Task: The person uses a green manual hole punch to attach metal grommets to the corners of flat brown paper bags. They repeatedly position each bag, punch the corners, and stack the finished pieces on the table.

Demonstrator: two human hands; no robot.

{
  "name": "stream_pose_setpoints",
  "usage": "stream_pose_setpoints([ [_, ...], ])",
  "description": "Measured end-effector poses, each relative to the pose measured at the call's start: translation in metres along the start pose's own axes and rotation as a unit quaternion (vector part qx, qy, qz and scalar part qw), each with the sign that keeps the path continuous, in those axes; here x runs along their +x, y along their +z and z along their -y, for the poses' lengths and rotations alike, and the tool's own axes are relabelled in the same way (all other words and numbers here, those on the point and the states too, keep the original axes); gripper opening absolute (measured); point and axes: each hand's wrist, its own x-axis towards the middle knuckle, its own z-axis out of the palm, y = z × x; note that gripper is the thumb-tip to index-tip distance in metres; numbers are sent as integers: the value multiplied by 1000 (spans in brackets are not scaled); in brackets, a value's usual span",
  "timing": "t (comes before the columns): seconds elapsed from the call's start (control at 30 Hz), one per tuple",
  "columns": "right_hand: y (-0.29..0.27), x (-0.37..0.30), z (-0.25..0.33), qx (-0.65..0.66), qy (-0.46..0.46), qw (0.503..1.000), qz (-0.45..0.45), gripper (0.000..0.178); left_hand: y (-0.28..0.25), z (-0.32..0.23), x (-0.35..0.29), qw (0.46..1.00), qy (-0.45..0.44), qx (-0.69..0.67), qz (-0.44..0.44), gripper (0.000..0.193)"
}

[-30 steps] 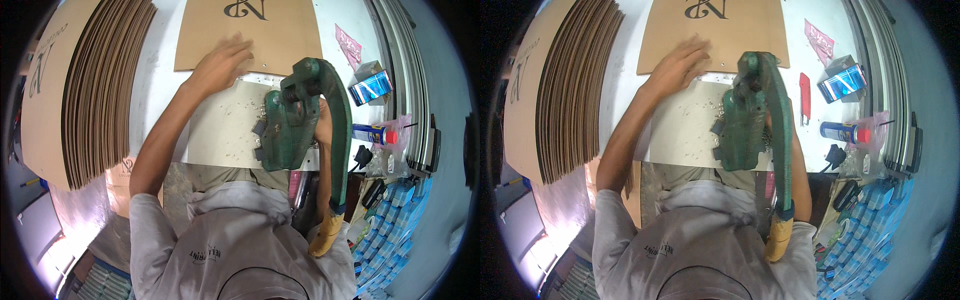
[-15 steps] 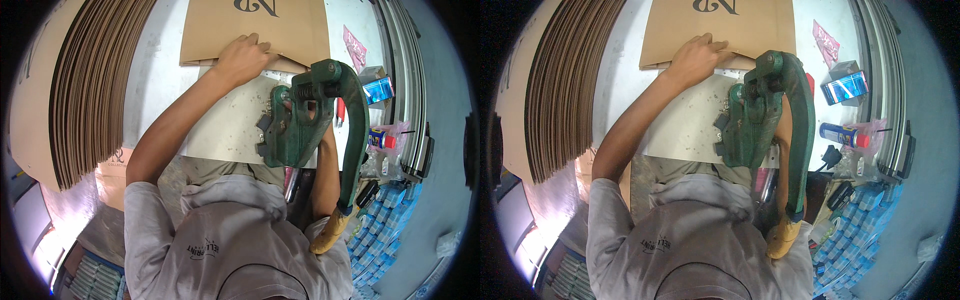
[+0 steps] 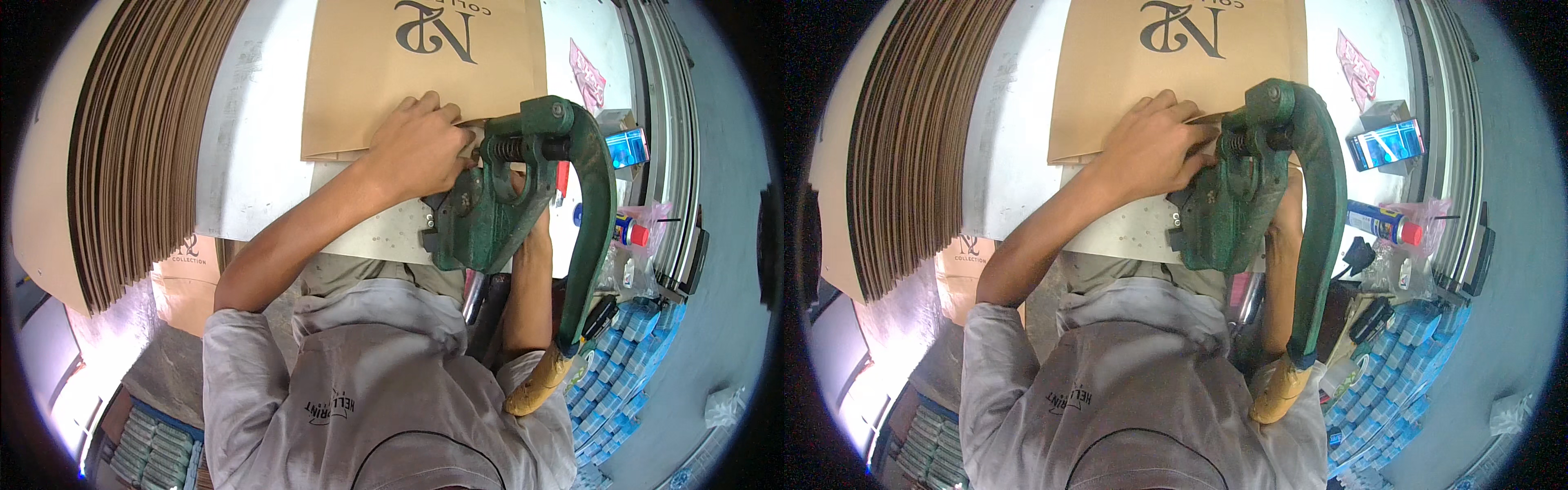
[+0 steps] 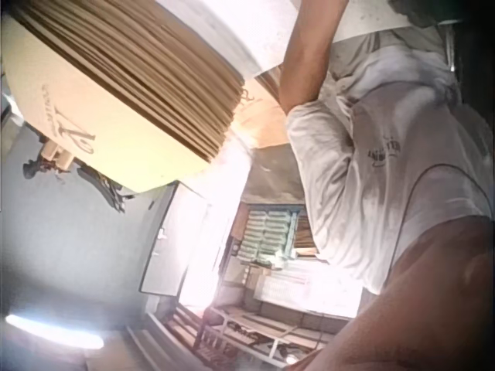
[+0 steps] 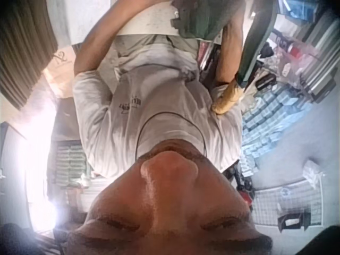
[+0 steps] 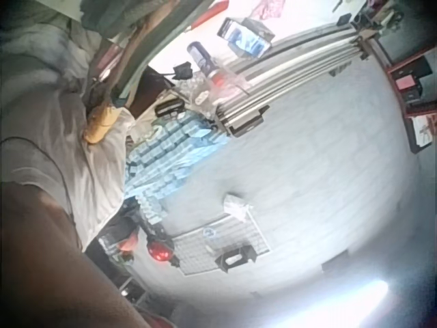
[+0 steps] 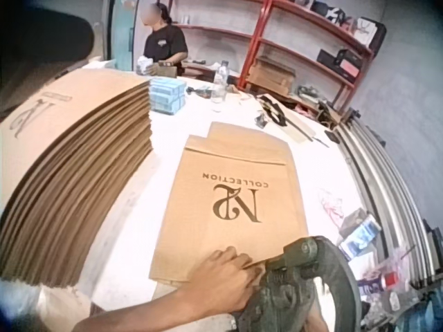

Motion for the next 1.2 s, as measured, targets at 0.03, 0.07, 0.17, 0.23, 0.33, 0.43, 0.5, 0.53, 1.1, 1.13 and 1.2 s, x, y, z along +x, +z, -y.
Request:
stream_pose_setpoints([
  [0.03, 0, -1, 1, -21, 15, 1000, -4, 23, 0, -1, -1, 1000, -4, 6, 1, 28],
  [0.07, -1, -2, 2, -42, 29, 999, -9, 26, 4, -2, -4, 1000, -4, 11, -5, 29],
  [0.17, 5, -2, 4, -95, 31, 995, 6, 31, 11, -1, -8, 1000, -3, 26, -14, 33],
  [0.23, 13, -5, 9, -95, 31, 995, 0, 30, 11, 0, -7, 999, -4, 32, -12, 35],
  [0.33, 21, -8, 11, -79, 27, 996, -29, 27, 12, -1, -10, 999, -1, 49, -15, 34],
  [0.43, 11, -4, 2, -127, -2, 992, -14, 27, 16, -4, -9, 998, -9, 51, -41, 32],
  [0.5, 5, -2, 0, -145, -13, 989, -3, 28, 15, -4, -5, 998, -7, 46, -31, 31],
  [0.53, 1, -3, 1, -174, -13, 985, -6, 24, 14, -4, -4, 999, -5, 42, -25, 30],
  [1.1, 44, -130, 114, -334, -402, 853, 18, 62, 10, -1, -11, 996, 6, 86, -5, 38],
  [1.13, 36, -123, 122, -296, -399, 868, 10, 60, 6, 1, -6, 996, 10, 91, 3, 41],
  [1.2, 14, -94, 132, -336, -365, 866, -58, 41, 12, 15, 11, 996, 13, 90, -15, 42],
])
